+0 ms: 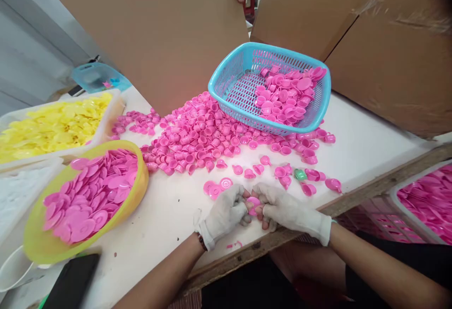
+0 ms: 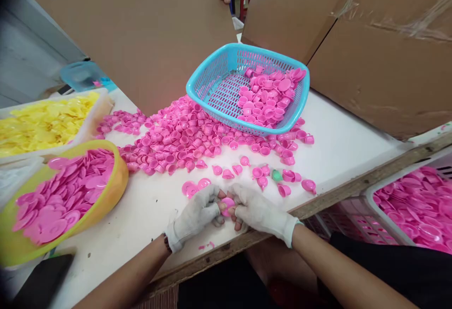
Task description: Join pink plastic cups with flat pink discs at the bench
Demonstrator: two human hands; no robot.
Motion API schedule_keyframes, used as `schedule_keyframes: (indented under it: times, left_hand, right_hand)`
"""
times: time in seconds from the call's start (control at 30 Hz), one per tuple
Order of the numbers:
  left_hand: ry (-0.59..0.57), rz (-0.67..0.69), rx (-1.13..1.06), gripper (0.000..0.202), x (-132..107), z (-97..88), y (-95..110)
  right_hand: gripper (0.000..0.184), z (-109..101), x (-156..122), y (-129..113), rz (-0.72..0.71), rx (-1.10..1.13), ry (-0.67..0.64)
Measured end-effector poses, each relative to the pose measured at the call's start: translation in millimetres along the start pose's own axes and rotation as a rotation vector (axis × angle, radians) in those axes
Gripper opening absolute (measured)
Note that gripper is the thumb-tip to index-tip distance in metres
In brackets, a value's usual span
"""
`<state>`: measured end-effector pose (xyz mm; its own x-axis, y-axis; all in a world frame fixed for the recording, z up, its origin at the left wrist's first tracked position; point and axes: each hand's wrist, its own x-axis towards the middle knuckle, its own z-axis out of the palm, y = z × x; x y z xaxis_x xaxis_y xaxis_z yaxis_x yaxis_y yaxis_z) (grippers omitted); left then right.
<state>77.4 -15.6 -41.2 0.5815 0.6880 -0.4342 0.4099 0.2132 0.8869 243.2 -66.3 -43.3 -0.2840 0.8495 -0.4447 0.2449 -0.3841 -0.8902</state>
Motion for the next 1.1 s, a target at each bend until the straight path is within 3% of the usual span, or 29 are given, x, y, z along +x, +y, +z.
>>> schedule_keyframes:
  times: [0.13, 0.27, 0.33, 0.47, 0.77, 0.87, 0.97, 1.03, 1.1]
  left_hand:
    - [0.242, 0.314, 0.267, 0.023, -10.5, -3.4, -4.1]
    - [0.242, 0.580, 0.423, 0.014, -15.7, -3.8, -6.9]
    - [0.216, 0.687, 0.484, 0.015, -16.5, -4.3, -8.1]
    - [0.200, 0.765, 0.559, 0.016, -18.4, -4.2, -7.9]
    - [0.250, 0.800, 0.646, 0.014, -15.0, 7.8, -4.6]
    - [0.259, 0.780, 0.594, 0.012, -15.0, 5.7, -5.9]
    - [0.257, 0.724, 0.578, 0.014, -14.2, -6.9, -6.7]
    - [0.346, 0.668, 0.639, 0.023, -11.1, -19.4, -7.6]
    - [0.468, 0.585, 0.764, 0.017, -5.6, -31.2, -9.2]
  right_hand:
    - [0.013, 5.9, -9.8, 10.7, -0.304, -0.278, 0.303]
    - [0.016, 11.9, -14.1, 20.3, -0.405, -0.423, 0.441]
    - [0.021, 13.6, -14.9, 22.2, -0.414, -0.500, 0.447]
    - [0.025, 15.3, -17.7, 21.3, -0.387, -0.671, 0.396]
    - [0.025, 16.9, -17.6, 26.6, -0.519, -0.857, 0.477]
    - [0.021, 18.5, -14.1, 30.2, -0.546, -0.816, 0.500]
    - [0.011, 8.3, -10.9, 16.4, -0.488, -0.635, 0.475]
    - [0.003, -8.1, -11.9, -6.9, -0.469, -0.350, 0.514]
    - [0.020, -27.9, -15.4, -36.4, -0.508, 0.033, 0.587]
